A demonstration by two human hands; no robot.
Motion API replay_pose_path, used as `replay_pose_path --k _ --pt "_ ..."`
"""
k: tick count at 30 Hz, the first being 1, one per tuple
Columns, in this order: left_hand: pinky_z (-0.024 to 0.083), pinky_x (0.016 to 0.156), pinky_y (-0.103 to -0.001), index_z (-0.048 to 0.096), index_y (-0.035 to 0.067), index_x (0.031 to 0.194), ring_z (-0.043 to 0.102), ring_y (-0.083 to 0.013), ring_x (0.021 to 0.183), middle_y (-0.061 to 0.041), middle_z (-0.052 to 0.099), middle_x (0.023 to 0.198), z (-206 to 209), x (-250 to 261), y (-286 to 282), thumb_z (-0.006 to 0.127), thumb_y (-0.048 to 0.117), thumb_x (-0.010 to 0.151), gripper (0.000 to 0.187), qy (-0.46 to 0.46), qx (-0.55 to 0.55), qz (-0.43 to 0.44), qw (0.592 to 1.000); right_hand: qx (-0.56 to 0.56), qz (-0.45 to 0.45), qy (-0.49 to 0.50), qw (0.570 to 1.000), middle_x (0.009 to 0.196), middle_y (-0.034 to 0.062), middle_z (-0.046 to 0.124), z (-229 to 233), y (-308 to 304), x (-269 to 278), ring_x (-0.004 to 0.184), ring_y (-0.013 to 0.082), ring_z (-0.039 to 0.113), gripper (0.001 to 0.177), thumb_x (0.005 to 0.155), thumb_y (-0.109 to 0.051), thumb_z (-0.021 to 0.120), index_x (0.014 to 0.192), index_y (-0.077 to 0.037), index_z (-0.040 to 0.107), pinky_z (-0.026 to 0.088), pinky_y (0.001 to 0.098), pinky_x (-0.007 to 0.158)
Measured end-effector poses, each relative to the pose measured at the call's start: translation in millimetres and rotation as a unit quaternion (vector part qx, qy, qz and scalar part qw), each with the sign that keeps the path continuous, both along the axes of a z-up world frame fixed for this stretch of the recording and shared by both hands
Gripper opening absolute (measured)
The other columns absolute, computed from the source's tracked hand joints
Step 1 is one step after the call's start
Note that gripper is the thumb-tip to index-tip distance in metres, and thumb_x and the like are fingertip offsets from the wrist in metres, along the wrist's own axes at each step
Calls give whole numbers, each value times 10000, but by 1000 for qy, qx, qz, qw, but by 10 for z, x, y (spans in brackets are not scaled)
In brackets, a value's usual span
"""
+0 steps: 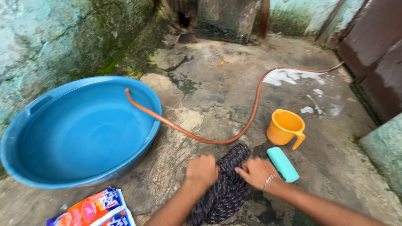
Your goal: The person scrubs a knitted garment by hand on the ground and then washes and rinses it in a basin of water.
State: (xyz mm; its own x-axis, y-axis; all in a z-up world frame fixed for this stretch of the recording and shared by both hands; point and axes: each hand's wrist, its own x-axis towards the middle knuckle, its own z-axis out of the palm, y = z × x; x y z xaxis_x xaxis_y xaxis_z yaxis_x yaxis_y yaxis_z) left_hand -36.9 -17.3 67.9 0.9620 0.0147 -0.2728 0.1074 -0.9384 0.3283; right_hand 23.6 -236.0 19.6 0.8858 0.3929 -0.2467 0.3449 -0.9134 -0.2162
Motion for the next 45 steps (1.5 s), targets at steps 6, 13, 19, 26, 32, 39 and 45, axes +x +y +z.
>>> replay_pose_path --k 6,13,19,26,32,39,45 --pt "200 1169 -670 5 61 1627 135 -423 1525 -262 101 1656 -104 -365 -421 600 724 906 1145 13 115 -176 978 129 -226 229 938 654 128 710 -1433 -719 -65 482 238 635 477 895 -469 803 802 -16 686 502 385 460" --pt "265 1190 -586 34 74 1638 261 -348 1507 -194 169 1675 -136 -26 136 630 669 892 1125 7 170 -107 980 275 -382 350 810 675 59 662 -1787 -622 -121 399 169 592 280 938 -299 766 985 -72 608 402 333 344" --pt "439 1083 -504 362 95 1545 486 -335 1387 -105 524 1477 -487 136 500 586 635 931 848 -107 99 208 967 369 -500 332 710 796 65 640 -2010 -374 -223 455 194 582 323 860 -196 834 1001 -79 567 405 361 401" --pt "522 943 -473 512 14 1337 596 -306 1220 -155 586 1377 -1055 150 643 573 759 859 888 -100 145 5 984 403 -516 273 705 689 51 604 -2439 -366 -187 439 173 467 312 789 -139 907 913 -84 626 337 345 367" --pt "565 788 -445 719 -38 1039 739 -334 887 -200 748 977 -1452 337 881 644 634 935 684 -45 -217 78 972 459 -434 276 725 686 17 548 -1876 -901 233 525 142 518 231 879 -119 784 897 -137 554 373 303 426" --pt "554 820 -471 578 29 1341 700 -351 951 -194 722 994 -771 -168 453 666 286 903 515 -197 -42 240 950 83 -305 -100 943 1070 130 685 -1079 -1194 30 1034 332 688 330 860 -220 723 1149 -92 630 549 464 894" --pt "225 1126 -666 501 95 1429 295 -405 1441 -214 474 1455 -744 -243 -530 656 409 876 655 -160 -49 -142 976 -121 -140 -21 983 1653 291 126 -1456 -268 -428 1537 450 134 996 925 -689 545 1630 -98 163 216 531 1154"
